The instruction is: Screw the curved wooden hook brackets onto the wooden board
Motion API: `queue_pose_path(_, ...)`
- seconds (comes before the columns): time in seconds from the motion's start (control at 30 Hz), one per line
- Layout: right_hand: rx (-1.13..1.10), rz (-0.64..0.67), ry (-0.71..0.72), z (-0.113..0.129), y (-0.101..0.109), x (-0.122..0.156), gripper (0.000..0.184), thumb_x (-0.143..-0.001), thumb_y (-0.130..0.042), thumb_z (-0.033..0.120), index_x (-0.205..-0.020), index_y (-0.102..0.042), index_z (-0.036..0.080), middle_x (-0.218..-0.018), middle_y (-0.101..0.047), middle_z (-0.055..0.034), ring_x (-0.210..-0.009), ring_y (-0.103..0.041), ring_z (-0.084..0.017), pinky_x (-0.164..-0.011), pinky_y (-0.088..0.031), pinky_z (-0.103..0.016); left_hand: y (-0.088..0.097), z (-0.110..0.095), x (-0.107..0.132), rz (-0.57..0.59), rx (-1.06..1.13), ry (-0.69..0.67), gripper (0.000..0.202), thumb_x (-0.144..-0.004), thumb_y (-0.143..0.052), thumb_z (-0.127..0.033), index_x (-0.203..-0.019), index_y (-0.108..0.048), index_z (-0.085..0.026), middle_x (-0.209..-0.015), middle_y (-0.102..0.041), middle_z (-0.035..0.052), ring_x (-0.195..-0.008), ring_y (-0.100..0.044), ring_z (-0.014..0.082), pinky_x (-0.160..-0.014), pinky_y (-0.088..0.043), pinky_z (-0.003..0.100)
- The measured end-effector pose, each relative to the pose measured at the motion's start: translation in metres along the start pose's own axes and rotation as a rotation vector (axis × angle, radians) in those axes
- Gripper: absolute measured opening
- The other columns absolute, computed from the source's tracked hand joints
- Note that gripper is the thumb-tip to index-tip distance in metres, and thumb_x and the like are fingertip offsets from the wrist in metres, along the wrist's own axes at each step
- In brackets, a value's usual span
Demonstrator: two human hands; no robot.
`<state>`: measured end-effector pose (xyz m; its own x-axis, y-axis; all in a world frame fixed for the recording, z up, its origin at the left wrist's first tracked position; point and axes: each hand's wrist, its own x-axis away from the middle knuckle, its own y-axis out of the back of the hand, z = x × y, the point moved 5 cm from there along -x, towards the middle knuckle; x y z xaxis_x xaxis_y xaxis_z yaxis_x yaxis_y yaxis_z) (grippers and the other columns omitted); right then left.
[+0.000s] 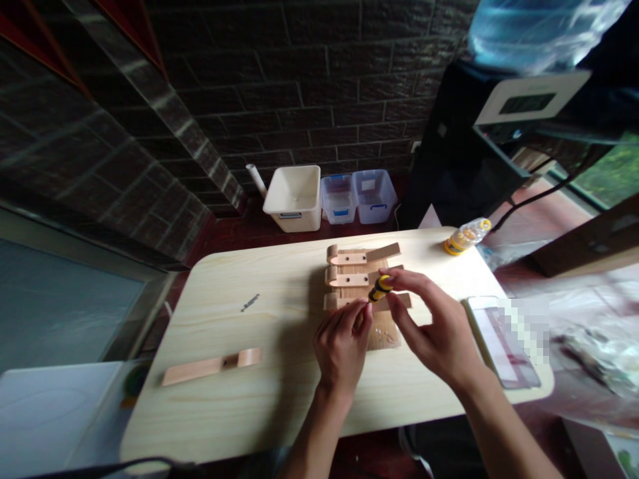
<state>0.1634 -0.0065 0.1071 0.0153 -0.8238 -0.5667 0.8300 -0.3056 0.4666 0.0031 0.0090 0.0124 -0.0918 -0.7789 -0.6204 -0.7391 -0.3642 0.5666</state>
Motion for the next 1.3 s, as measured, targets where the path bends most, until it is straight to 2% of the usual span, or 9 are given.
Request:
queue_pose_path(0.13, 0.019, -0.010, 0.009, -0.0005, 0.0002, -0.0003, 0.030, -0.103, -0.067, 0.013, -0.129, -0.066, 0.026, -0.127, -0.078, -0.0092, -0.125, -0.074, -0.022, -0.107, -0.064, -0.035, 0.0005, -0.0005, -0.0005, -0.005, 0.002, -0.002, 0.013, -0.100, -0.076, -0.024, -0.113, -0.080, -0.022, -0.099, -0.086, 0.0042, -0.083, -0.082, 0.0188, -0.083, -0.066, 0.031)
queue_pose_path(0.3, 0.001, 0.000, 0.008, -0.0010, -0.0012, -0.0002, 0.032, -0.102, -0.068, 0.012, -0.131, -0.065, 0.025, -0.134, -0.077, -0.0093, -0.129, -0.073, -0.021, -0.111, -0.061, -0.034, 0.0007, -0.0013, -0.0012, -0.007, 0.002, -0.011, 0.013, -0.100, -0.076, -0.023, -0.112, -0.080, -0.022, -0.099, -0.086, 0.0039, -0.084, -0.082, 0.0189, -0.083, -0.065, 0.031)
queue_pose_path(0.47, 0.006, -0.009, 0.003, -0.0013, -0.0005, 0.0002, 0.031, -0.102, -0.067, 0.012, -0.130, -0.065, 0.026, -0.130, -0.078, -0.0087, -0.125, -0.075, -0.021, -0.108, -0.063, -0.033, 0.0005, -0.0016, -0.0012, 0.003, 0.005, -0.012, 0.013, -0.101, -0.076, -0.023, -0.113, -0.080, -0.022, -0.101, -0.086, 0.0042, -0.086, -0.083, 0.0191, -0.084, -0.065, 0.031)
queue_pose_path(0.63, -0.003, 0.003, -0.002, -0.0025, -0.0013, 0.0004, 0.034, -0.102, -0.066, 0.010, -0.133, -0.064, 0.024, -0.137, -0.076, -0.0096, -0.131, -0.072, -0.019, -0.113, -0.060, -0.031, 0.0002, -0.0024, -0.0014, -0.008, 0.009, -0.028, 0.014, -0.099, -0.077, -0.021, -0.113, -0.080, -0.021, -0.100, -0.086, 0.0042, -0.088, -0.083, 0.0192, -0.083, -0.064, 0.030)
queue_pose_path(0.77, -0.002, -0.008, 0.003, -0.0049, -0.0022, 0.0010, 0.032, -0.103, -0.067, 0.012, -0.132, -0.065, 0.024, -0.133, -0.078, -0.0090, -0.127, -0.074, -0.018, -0.110, -0.061, -0.029, -0.0003, -0.0018, -0.0012, -0.010, 0.004, -0.025, 0.014, -0.099, -0.078, -0.020, -0.113, -0.080, -0.021, -0.100, -0.086, 0.0032, -0.088, -0.082, 0.0186, -0.083, -0.063, 0.030)
queue_pose_path(1.03, -0.037, -0.002, 0.009, -0.0018, -0.0015, -0.0009, 0.035, -0.102, -0.066, 0.009, -0.133, -0.063, 0.025, -0.138, -0.076, -0.0089, -0.130, -0.073, -0.018, -0.112, -0.060, -0.030, -0.0017, -0.0017, -0.0011, 0.005, 0.008, -0.024, 0.013, -0.100, -0.076, -0.021, -0.113, -0.079, -0.021, -0.102, -0.086, 0.0029, -0.088, -0.082, 0.0182, -0.084, -0.063, 0.030)
queue_pose_path(1.3, 0.001, -0.010, 0.031, -0.0014, -0.0030, -0.0003, 0.034, -0.102, -0.068, 0.010, -0.132, -0.065, 0.025, -0.133, -0.077, -0.0085, -0.128, -0.073, -0.019, -0.111, -0.061, -0.031, 0.0001, -0.0028, -0.0024, -0.006, 0.001, -0.021, 0.013, -0.100, -0.075, -0.021, -0.113, -0.079, -0.021, -0.100, -0.086, 0.0035, -0.086, -0.082, 0.0180, -0.082, -0.063, 0.029)
